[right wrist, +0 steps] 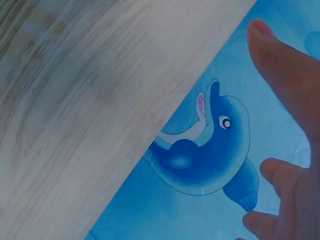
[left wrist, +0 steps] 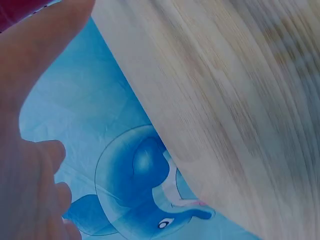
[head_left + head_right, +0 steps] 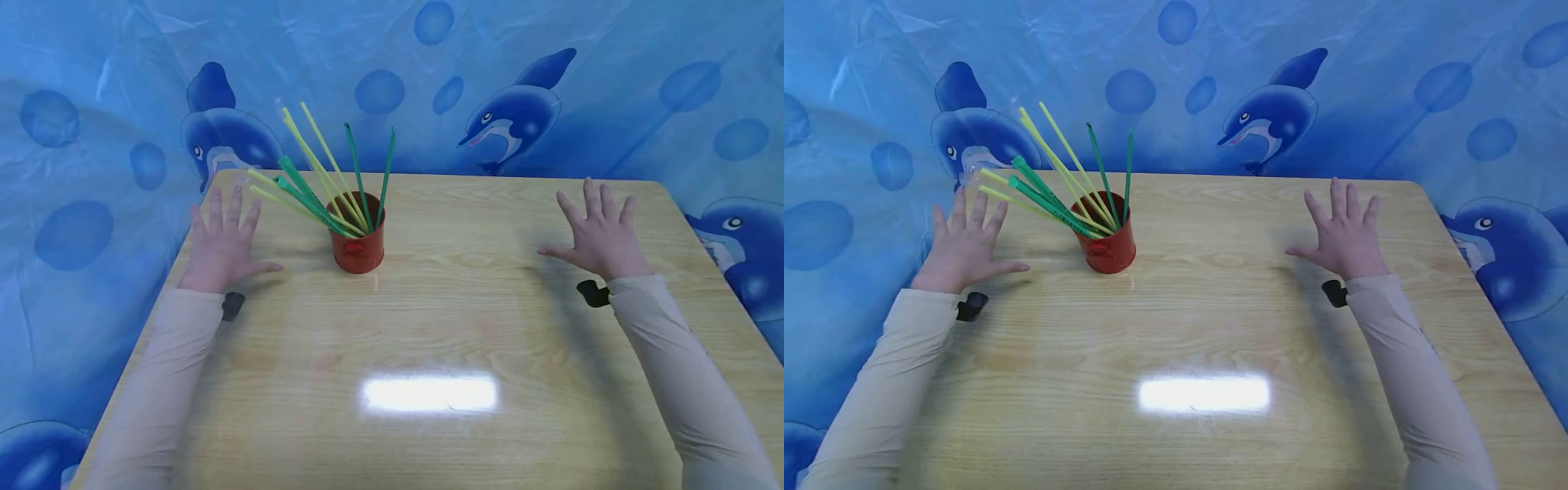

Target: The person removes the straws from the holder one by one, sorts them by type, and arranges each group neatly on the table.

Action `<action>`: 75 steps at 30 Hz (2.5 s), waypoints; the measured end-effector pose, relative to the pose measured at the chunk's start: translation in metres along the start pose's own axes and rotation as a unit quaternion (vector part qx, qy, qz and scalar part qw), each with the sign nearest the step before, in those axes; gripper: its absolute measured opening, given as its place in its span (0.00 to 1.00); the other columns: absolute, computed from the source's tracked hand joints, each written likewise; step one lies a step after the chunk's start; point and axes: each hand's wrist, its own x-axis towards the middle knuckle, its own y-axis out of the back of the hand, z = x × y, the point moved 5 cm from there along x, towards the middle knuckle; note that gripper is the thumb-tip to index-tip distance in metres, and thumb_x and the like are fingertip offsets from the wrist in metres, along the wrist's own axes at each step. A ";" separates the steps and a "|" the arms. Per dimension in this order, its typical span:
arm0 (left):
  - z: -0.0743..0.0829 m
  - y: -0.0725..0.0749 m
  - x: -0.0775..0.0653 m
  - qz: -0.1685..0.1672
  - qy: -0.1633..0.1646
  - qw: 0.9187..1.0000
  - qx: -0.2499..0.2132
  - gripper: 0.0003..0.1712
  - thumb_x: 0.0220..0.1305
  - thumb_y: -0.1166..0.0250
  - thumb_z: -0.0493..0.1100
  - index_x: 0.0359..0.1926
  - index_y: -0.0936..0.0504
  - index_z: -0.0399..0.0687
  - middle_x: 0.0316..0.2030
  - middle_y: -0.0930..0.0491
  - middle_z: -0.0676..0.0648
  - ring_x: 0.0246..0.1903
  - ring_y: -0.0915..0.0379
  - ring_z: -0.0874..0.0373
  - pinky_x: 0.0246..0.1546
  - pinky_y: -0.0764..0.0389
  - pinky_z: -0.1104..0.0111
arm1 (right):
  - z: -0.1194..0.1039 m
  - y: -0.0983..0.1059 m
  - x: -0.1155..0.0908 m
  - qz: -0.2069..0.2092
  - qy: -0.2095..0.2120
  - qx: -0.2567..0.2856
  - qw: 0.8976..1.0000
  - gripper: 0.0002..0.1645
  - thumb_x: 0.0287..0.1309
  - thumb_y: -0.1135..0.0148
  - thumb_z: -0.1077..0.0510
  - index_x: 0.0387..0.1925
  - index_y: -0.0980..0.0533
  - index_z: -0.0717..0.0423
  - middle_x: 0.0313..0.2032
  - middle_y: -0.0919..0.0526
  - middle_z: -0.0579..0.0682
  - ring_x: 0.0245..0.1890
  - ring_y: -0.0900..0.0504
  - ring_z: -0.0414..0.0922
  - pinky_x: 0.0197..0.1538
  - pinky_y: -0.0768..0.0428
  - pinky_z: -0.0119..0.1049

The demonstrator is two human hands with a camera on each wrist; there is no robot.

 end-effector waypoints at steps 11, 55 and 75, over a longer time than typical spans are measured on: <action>0.033 -0.009 0.007 0.040 -0.003 0.980 -0.193 0.64 0.53 0.38 0.70 0.73 0.63 0.39 0.72 0.74 0.39 0.68 0.88 0.45 0.65 0.69 0.40 | -0.039 0.017 0.009 0.063 0.050 0.141 0.987 0.54 0.58 0.39 0.39 0.72 0.53 0.61 0.69 0.54 0.71 0.67 0.51 0.68 0.65 0.51 0.64; 0.106 -0.037 0.036 0.172 0.058 0.795 -0.579 0.48 0.46 0.24 0.52 0.66 0.37 0.46 0.62 0.31 0.47 0.64 0.40 0.56 0.62 0.35 0.60 | -0.244 0.053 0.069 0.211 0.068 0.602 0.767 0.10 0.55 0.36 0.68 0.38 0.19 0.73 0.37 0.17 0.65 0.37 0.19 0.55 0.45 0.20 0.43; 0.105 -0.038 0.040 0.167 0.059 0.792 -0.584 0.49 0.47 0.25 0.53 0.67 0.37 0.47 0.62 0.32 0.49 0.63 0.40 0.60 0.62 0.36 0.62 | -0.232 0.030 0.090 0.194 0.034 0.664 0.722 0.10 0.57 0.35 0.62 0.38 0.18 0.67 0.36 0.16 0.54 0.33 0.19 0.41 0.40 0.21 0.32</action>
